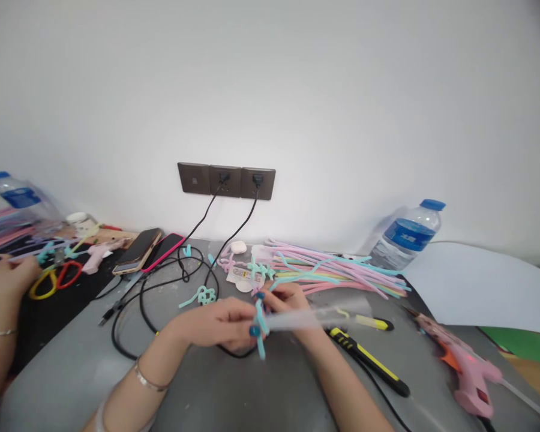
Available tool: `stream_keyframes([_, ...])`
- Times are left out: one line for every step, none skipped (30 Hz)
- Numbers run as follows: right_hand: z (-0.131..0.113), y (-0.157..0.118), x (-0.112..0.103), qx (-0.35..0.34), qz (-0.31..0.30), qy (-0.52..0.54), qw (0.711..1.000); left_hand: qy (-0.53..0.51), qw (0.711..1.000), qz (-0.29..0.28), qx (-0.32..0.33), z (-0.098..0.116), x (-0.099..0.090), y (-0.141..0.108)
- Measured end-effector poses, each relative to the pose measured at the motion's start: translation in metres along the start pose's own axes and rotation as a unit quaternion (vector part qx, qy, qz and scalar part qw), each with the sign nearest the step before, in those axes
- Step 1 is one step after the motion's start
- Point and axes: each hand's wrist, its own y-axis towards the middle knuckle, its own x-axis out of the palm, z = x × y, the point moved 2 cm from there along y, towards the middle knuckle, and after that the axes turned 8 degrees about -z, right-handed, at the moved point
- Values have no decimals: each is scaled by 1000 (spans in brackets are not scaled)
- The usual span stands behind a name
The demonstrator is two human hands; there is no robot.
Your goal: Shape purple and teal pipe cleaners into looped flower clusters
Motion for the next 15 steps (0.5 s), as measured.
stream_keyframes([4, 1, -3, 5, 37, -12, 999, -31, 998, 52, 18, -2, -3, 0])
stream_keyframes([7, 1, -5, 7, 61, -15, 998, -48, 994, 98, 30, -4, -7, 1])
stream_keyframes([8, 1, -9, 5, 77, -16, 997, -52, 988, 144, 38, -6, -10, 1])
stream_keyframes([7, -1, -11, 4, 83, -19, 996, -39, 980, 191, 40, -8, -14, 2])
stream_keyframes([6, -3, -14, -1, 86, -24, 996, -8, 970, 240, 38, -9, -18, 3])
stream_keyframes([3, -5, -16, -7, 87, -35, 996, 39, 956, 289, 33, -10, -22, 4])
stream_keyframes([0, -8, -17, -18, 87, -55, 995, 97, 938, 332, 25, -11, -25, 4])
stream_keyframes([-5, -11, -18, -35, 84, -82, 992, 157, 917, 367, 14, -12, -28, 4])
stream_keyframes([-11, -14, -19, -59, 75, -116, 989, 211, 895, 394, 4, -13, -30, 4])
stream_keyframes([-18, -16, -19, -89, 60, -153, 982, 254, 876, 409, -4, -13, -31, 3])
stream_keyframes([-25, -18, -19, -116, 37, -186, 975, 283, 865, 415, -12, -14, -32, 3])
stream_keyframes([-31, -19, -18, -138, 11, -212, 967, 301, 860, 413, -21, -15, -31, 2])
stream_keyframes([-38, -21, -18, -149, -18, -229, 962, 310, 861, 403, -34, -16, -30, 2])
stream_keyframes([-44, -22, -19, -155, -45, -239, 958, 314, 867, 384, -48, -16, -28, 1])
stream_keyframes([-50, -23, -20, -156, -71, -246, 954, 315, 877, 357, -61, -16, -26, 1])
